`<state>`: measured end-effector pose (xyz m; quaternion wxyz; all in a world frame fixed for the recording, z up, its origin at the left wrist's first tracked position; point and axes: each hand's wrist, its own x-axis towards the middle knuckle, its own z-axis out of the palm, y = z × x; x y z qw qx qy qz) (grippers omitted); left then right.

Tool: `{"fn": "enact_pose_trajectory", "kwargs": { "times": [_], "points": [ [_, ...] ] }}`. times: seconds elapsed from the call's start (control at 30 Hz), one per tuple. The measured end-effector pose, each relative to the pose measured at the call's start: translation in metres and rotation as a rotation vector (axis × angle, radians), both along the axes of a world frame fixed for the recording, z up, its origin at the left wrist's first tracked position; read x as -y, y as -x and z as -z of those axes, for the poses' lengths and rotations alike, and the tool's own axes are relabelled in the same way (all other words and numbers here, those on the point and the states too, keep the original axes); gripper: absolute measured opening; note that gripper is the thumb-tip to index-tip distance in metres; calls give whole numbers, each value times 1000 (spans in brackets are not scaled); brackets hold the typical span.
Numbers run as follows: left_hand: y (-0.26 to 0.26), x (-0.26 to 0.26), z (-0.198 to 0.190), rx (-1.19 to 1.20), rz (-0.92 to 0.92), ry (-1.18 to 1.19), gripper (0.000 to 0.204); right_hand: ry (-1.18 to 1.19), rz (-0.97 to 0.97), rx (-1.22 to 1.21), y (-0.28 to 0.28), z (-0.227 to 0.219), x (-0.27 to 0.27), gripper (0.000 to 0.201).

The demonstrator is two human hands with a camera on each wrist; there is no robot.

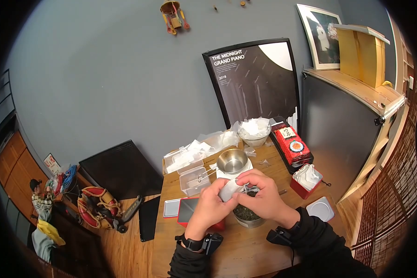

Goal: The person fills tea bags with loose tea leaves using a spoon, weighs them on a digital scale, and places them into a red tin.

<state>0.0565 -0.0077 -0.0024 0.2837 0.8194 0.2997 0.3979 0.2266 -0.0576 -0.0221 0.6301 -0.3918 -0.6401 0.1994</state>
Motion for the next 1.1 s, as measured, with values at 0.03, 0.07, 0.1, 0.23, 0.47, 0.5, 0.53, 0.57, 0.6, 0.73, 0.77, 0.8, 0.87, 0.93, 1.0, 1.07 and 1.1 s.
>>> {"fn": "enact_pose_trajectory", "kwargs": {
  "times": [0.03,0.07,0.1,0.23,0.47,0.5,0.53,0.57,0.6,0.73,0.77,0.8,0.87,0.93,1.0,1.07,1.1],
  "points": [
    [1,-1,0,0,0,1,25,-15,-9,28,-1,0,0,25],
    [3,-2,0,10,43,51,25,-14,-9,28,-2,-1,1,25],
    [5,-3,0,20,86,101,26,20,-45,45,-4,-3,2,26],
    [14,-7,-1,138,254,374,33,-62,-147,160,-12,-9,1,26],
    [17,-11,-1,261,400,625,44,-38,-143,198,-10,-9,2,17],
    [14,-10,0,321,401,556,51,31,-100,155,-9,-8,3,16],
    [13,-7,-1,321,401,556,51,99,-57,112,-8,-8,3,17],
    [11,-3,-5,294,377,512,58,100,-57,112,-6,-6,3,17],
    [10,0,-9,267,353,468,66,123,-24,31,-4,-3,2,19],
    [6,1,-10,58,208,219,71,183,40,-104,0,4,0,21],
    [6,-2,-5,54,194,200,65,184,41,-105,0,3,0,21],
    [7,-5,0,51,181,180,60,156,28,-123,0,2,0,21],
    [9,-10,7,127,224,236,55,126,16,-141,0,-3,1,21],
    [12,-12,7,205,267,289,50,139,-78,-190,0,-9,4,22],
    [14,-10,2,188,299,380,45,106,-72,-167,0,-9,3,23],
    [11,-7,0,241,303,391,44,74,-66,-142,0,-7,2,24],
    [9,-7,0,291,308,403,44,99,-45,-117,-2,-3,1,26]
  ]
}}
